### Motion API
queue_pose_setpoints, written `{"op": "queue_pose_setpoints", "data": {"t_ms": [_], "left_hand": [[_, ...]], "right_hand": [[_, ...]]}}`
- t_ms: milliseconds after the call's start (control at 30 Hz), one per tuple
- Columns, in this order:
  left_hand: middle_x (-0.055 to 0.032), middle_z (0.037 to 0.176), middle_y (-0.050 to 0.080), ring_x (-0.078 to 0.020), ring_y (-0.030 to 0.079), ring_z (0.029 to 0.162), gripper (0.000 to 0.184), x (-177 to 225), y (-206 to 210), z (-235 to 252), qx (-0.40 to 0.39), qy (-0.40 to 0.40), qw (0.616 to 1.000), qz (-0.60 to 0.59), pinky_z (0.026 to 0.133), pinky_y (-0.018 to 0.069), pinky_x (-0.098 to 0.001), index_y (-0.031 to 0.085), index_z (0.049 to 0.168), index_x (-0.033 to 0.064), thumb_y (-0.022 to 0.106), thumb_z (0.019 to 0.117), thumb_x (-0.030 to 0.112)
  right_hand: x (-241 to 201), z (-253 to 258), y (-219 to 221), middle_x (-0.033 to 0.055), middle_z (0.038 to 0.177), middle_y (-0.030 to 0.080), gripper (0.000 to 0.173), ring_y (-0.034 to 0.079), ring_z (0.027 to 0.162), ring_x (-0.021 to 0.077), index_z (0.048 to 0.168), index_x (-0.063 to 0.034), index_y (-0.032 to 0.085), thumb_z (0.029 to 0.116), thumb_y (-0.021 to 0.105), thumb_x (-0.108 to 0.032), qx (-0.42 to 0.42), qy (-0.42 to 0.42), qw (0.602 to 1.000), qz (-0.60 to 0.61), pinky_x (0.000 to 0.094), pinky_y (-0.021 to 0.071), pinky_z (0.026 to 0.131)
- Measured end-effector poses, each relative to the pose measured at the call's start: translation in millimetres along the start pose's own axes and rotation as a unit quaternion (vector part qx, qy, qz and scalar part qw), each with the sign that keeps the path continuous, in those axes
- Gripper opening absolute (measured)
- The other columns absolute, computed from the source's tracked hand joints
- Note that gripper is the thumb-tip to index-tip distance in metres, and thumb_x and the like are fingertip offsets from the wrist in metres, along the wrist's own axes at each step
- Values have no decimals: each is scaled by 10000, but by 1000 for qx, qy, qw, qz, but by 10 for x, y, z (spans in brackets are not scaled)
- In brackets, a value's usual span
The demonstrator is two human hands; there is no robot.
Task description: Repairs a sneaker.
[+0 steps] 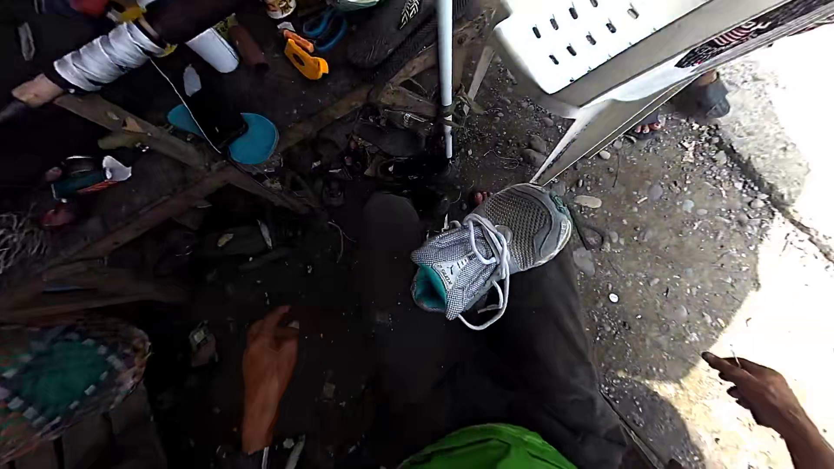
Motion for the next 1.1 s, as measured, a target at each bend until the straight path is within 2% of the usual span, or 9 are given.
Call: {"op": "queue_pose_setpoints", "data": {"t_ms": [100,200,267,333,433,500,600,767,1100], "left_hand": [[-109,1270,664,-163,651,1127,258,1323,161,-324,3,283,946,-156,926,569,-316,706,1198,36,616,994,167],[99,1164,711,-4,665,1037,145,2190,622,-580,-98,404,864,-283,884,581,-204,766,1075,186,661,991,241],[16,1017,716,65,635,1020,188,2372,836,-610,-81,404,879,-242,926,524,-146,685,1003,-10,685,916,157],[-252,1123,661,-19,606,1074,508,2381,923,-631,-113,313,934,-132,982,449,-164,514,1218,-251,693,865,67],[-209,1149,654,15,594,1075,463,2215,1034,-527,-148,261,947,-115,979,445,-146,513,1234,-242,661,901,43],[-66,1104,660,78,594,1044,397,2120,1090,-435,-166,261,931,-196,958,472,-120,525,1219,-188,649,900,14],[88,1084,700,50,637,1044,310,2140,1128,-402,-194,247,890,-332,954,527,-173,575,1225,-31,623,919,-22],[130,1049,697,57,637,1042,262,2106,1079,-508,-190,195,900,-341,955,526,-172,583,1193,55,574,942,-20],[92,1142,668,35,628,1103,360,2120,890,-623,-118,209,921,-306,996,520,-186,484,1295,3,579,948,0]], "right_hand": [[-511,-139,36,320,1035,691,342,680,858,477,1181,12,702,1010,666,-282,4,-56,997,-61,692,518,789],[-1823,-792,120,102,937,681,277,557,565,156,1206,-34,669,1052,574,-243,-9,-204,975,82,359,498,530],[-2674,-1356,213,6,965,713,260,510,512,9,1210,-39,664,1047,556,-210,-69,-323,915,231,196,443,461],[-3304,-1927,332,-27,1003,733,258,534,543,-31,1217,-57,673,1036,572,-211,-136,-431,838,307,154,452,474],[-3896,-2537,500,-16,1076,715,310,570,662,-31,1276,-41,661,1020,634,-214,-201,-552,741,325,154,484,555],[-4087,-2679,575,6,1062,709,309,590,707,-21,1257,-20,661,1011,655,-208,-213,-589,711,319,154,505,592],[-4181,-2646,601,-47,796,656,225,548,634,-27,1121,-34,716,1002,664,-219,-204,-594,706,327,151,465,566],[-4176,-2563,571,-105,672,576,198,439,565,-54,1027,-73,754,1003,663,-247,-216,-596,702,323,146,370,532],[-4162,-2582,564,-77,678,595,172,429,562,-69,1007,-14,749,1001,657,-160,-222,-611,663,373,121,349,515]]}}
Point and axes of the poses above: each hand's wrist, its own z-axis towards the middle knuckle, its own y-axis out of the palm, x = y × z, the point moved 6 cm from there along z, towards the middle knuckle
